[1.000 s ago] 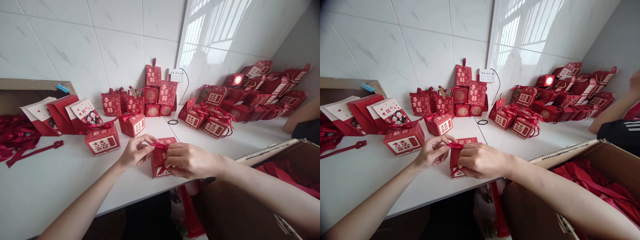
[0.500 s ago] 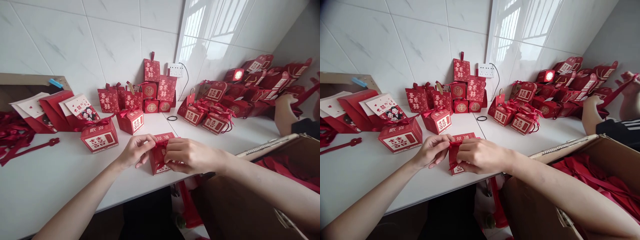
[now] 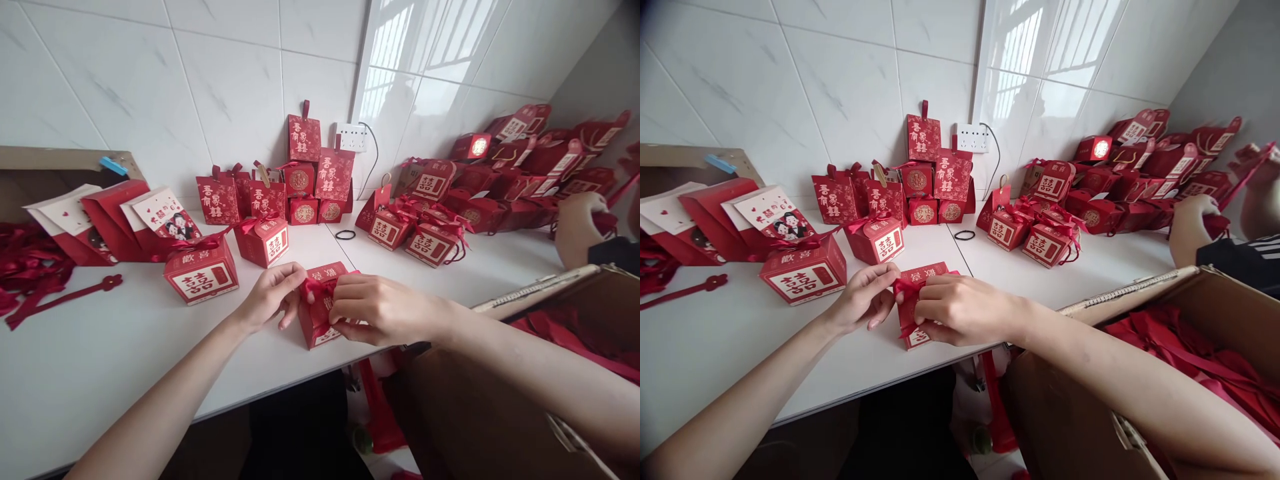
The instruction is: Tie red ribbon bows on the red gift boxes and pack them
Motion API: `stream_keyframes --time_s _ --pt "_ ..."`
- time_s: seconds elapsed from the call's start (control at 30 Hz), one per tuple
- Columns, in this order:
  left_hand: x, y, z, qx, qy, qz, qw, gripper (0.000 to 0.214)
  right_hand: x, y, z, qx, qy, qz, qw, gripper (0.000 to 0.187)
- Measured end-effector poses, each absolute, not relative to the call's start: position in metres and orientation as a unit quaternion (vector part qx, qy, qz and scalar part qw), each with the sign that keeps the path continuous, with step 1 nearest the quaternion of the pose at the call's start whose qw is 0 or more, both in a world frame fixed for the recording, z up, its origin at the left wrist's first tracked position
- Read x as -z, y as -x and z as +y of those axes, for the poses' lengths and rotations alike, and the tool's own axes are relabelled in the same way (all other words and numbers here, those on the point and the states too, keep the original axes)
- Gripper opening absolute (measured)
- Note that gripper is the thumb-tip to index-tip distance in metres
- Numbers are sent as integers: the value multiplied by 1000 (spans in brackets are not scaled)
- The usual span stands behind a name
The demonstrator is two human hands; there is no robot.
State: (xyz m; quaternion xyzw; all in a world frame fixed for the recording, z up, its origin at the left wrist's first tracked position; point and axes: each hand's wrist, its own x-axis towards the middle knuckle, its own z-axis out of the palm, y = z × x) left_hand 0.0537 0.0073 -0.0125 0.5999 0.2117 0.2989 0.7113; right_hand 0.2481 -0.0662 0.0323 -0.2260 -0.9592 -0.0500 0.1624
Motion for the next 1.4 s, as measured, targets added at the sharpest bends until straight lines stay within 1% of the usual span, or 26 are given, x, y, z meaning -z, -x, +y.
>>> stream_keyframes --time_s 0.17,0.37,0.5,0.67,0.9,1.03,1.2,1.4 --pt "14 -53 9 -293 -598 196 720 30 -31 -249 -66 46 227 -959 166 13" --pt "13 -52 8 -294 -640 230 672 25 -33 -248 -66 44 227 -960 155 12" --pt "10 -51 8 -293 -626 226 687 24 -38 -247 -69 25 217 -963 158 11" --pt "8 -51 9 -284 -614 227 701 29 -39 -246 -71 3 212 -964 157 10" --pt "12 -48 10 -294 -627 241 680 20 -37 -246 -73 -27 212 -961 177 10" --pt "12 -48 10 -320 -646 236 651 22 -36 -247 -74 -33 222 -960 169 11" --pt "9 -50 9 -343 -659 296 600 27 -36 -248 -74 -43 221 -959 172 10" --pt "6 -49 7 -347 -675 290 584 31 -35 -249 -73 -44 233 -957 167 9"
